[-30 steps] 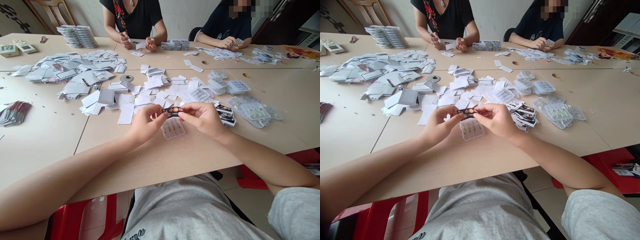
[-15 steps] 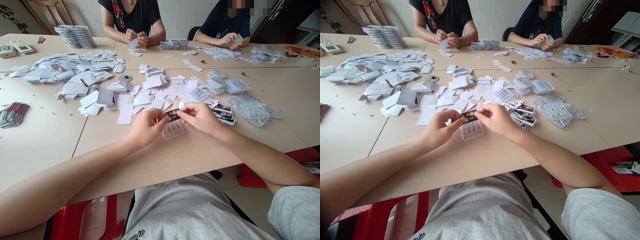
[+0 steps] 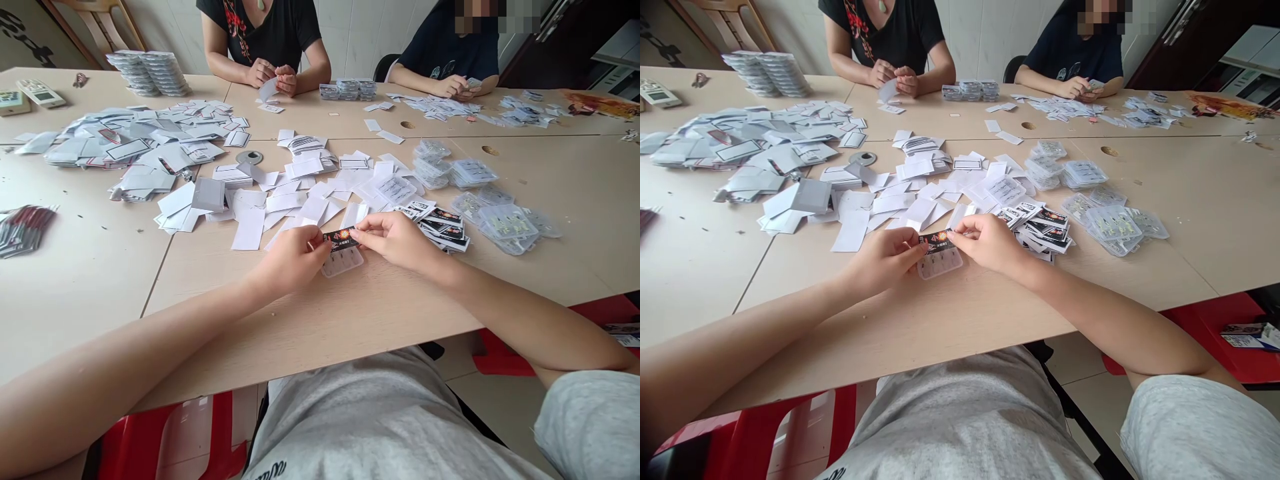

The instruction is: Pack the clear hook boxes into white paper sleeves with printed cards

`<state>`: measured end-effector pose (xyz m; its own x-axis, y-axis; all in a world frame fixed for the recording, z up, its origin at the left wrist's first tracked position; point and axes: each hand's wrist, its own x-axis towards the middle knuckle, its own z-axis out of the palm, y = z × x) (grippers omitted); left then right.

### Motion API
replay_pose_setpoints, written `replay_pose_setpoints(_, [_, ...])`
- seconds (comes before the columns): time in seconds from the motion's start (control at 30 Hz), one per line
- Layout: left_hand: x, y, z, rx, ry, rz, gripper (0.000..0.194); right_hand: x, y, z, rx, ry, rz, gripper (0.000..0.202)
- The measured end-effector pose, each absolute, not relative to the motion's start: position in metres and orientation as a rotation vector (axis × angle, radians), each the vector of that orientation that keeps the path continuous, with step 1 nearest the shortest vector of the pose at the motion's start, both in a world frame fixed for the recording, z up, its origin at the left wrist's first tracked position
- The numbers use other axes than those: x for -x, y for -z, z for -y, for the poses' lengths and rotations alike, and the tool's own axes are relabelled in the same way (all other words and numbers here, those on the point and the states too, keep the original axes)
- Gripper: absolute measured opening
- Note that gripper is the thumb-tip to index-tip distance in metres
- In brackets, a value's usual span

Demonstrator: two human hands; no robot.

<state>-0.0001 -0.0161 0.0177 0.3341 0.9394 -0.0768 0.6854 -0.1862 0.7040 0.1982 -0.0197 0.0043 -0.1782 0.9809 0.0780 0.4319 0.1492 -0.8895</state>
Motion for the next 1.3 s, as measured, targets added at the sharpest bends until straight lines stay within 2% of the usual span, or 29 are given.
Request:
replay_pose_setpoints(0.23, [-0.002, -0.016, 0.02, -2.006, -0.673, -1.342, 0.031, -0.2, -0.008, 0.02, 1.3, -1.061, 1.547, 0.021])
replay_pose_setpoints(0.47, [-0.003, -0.015, 0.02, -1.993, -0.784, -1.341, 0.033, -0.194, 0.001, 0.017, 1.142, -0.78, 1.62, 0.02])
replay_pose_setpoints(0.73, [-0.002, -0.009, 0.013, -1.836, -0.884, -1.411, 0.031, -0.192, 0.003, 0.017, 1.104, -0.669, 1.571, 0.015])
replay_pose_setpoints(0.97, [-0.001, -0.011, 0.012, -1.54, -0.854, -1.267, 0.035, -0.19, -0.003, 0.018, 1.066, -0.714, 1.534, 0.013])
replay_pose_setpoints(1.3, [-0.003, -0.007, 0.011, -1.658, -0.994, -1.22, 0.034, -0.194, 0.002, 0.014, 1.174, -0.812, 1.521, 0.02])
